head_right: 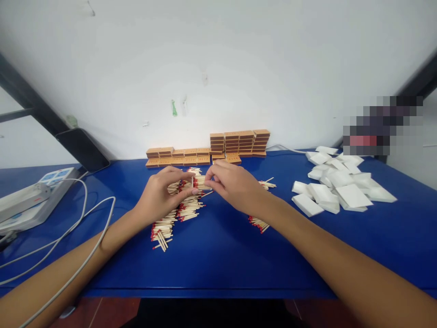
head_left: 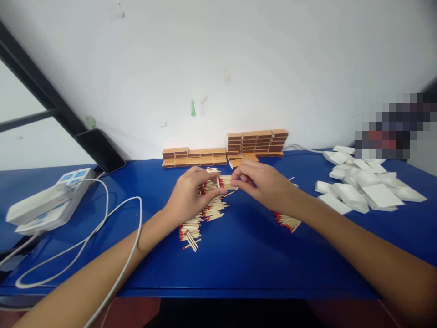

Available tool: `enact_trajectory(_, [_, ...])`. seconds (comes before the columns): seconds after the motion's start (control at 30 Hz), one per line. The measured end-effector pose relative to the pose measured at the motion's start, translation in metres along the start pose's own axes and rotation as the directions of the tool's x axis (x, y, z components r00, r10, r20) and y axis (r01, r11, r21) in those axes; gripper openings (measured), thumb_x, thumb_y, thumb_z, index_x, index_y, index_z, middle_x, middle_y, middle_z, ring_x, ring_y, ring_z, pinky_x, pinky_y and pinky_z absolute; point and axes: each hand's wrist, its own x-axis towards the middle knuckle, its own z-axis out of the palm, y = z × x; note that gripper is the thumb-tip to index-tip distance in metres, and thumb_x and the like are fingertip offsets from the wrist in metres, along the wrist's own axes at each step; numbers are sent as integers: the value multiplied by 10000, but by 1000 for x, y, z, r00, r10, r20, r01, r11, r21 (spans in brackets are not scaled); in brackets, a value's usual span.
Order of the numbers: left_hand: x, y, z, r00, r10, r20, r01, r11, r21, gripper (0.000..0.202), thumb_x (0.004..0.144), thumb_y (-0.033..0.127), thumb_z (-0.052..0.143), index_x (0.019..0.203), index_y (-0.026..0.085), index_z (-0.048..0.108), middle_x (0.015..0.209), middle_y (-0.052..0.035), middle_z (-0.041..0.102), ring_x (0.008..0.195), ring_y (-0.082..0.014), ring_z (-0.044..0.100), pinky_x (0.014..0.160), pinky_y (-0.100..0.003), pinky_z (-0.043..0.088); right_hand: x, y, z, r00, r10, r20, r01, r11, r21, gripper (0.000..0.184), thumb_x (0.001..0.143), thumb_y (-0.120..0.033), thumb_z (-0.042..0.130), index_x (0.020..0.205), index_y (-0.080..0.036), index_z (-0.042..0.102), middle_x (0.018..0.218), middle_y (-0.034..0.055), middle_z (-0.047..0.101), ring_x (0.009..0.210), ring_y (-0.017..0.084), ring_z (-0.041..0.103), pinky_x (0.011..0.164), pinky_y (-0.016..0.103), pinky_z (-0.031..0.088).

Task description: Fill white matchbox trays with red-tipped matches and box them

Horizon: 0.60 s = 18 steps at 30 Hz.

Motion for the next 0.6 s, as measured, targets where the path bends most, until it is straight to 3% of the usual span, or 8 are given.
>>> enact_trajectory(0.43, [0, 1, 0, 1000, -1, 14, 2, 996, -89, 328, 876, 404, 854, 1132, 211, 785, 1049, -78, 813, 973, -231, 727, 869, -377, 583, 0, -3, 0, 1000, 2, 5, -2, 999, 46, 182, 1031, -353, 620, 926, -209, 657, 853, 14, 623, 771, 168, 556, 713, 298, 385])
enact_trajectory(0.6, [1, 4, -1, 996, -89, -13, 87, 987, -135, 302, 882, 423, 846, 1117, 239, 795, 1039, -64, 821, 953, -232, 740, 854, -389, 590, 0, -3, -4, 997, -18, -71, 21, 999, 41, 203, 1043, -366, 579, 932, -207, 638, 831, 20, 629, 765, 173, 562, 709, 311, 393])
